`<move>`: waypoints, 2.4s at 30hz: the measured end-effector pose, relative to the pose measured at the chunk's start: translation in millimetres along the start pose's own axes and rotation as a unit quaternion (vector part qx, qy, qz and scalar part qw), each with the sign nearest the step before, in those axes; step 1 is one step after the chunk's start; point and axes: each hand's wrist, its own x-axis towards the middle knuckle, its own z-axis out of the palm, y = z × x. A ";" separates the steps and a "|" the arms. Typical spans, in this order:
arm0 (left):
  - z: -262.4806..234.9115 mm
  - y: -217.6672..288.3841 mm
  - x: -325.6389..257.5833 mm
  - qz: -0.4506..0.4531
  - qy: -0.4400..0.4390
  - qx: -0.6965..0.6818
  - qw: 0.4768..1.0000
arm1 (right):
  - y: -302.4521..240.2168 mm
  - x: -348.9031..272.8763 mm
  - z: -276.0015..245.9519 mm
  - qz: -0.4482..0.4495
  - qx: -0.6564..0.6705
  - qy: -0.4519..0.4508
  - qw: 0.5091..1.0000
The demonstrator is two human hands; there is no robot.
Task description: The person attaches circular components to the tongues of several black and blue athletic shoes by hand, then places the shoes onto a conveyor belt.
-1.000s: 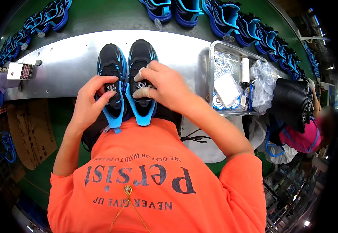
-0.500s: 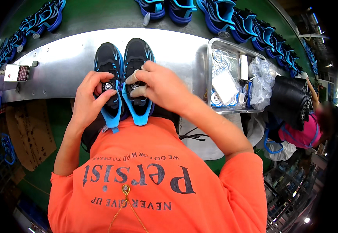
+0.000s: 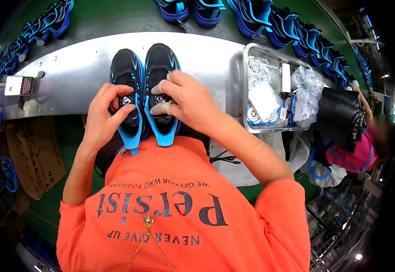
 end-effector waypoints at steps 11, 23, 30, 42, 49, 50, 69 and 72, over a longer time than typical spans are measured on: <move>-8.2 -10.6 2.5 -0.035 -0.063 -0.071 0.995 | -1.6 -4.5 10.1 0.039 0.020 0.052 0.998; -20.8 -14.4 4.0 -0.018 -0.100 -0.096 0.990 | -15.1 18.3 -10.6 0.086 0.085 -0.017 0.993; -1.3 -25.3 2.9 -0.055 -0.031 -0.086 0.994 | -7.7 32.6 1.3 0.023 0.060 -0.019 0.998; 4.8 -5.1 -74.2 -0.306 0.083 -0.389 0.865 | 6.6 95.4 35.5 -0.093 0.025 -0.024 0.995; 19.2 2.7 -53.3 -0.353 0.090 -0.630 0.686 | 14.5 105.9 67.8 -0.098 -0.008 -0.082 0.992; 21.8 -8.7 -54.4 -0.347 0.094 -0.650 0.670 | 13.9 105.6 67.7 -0.095 0.000 -0.086 0.992; 19.5 -4.2 -62.0 -0.321 0.040 -0.635 0.701 | -22.8 75.0 44.8 -0.073 0.046 -0.122 0.989; 15.5 -8.1 -62.5 -0.322 0.016 -0.644 0.693 | -24.0 85.0 36.5 -0.080 0.029 -0.156 0.984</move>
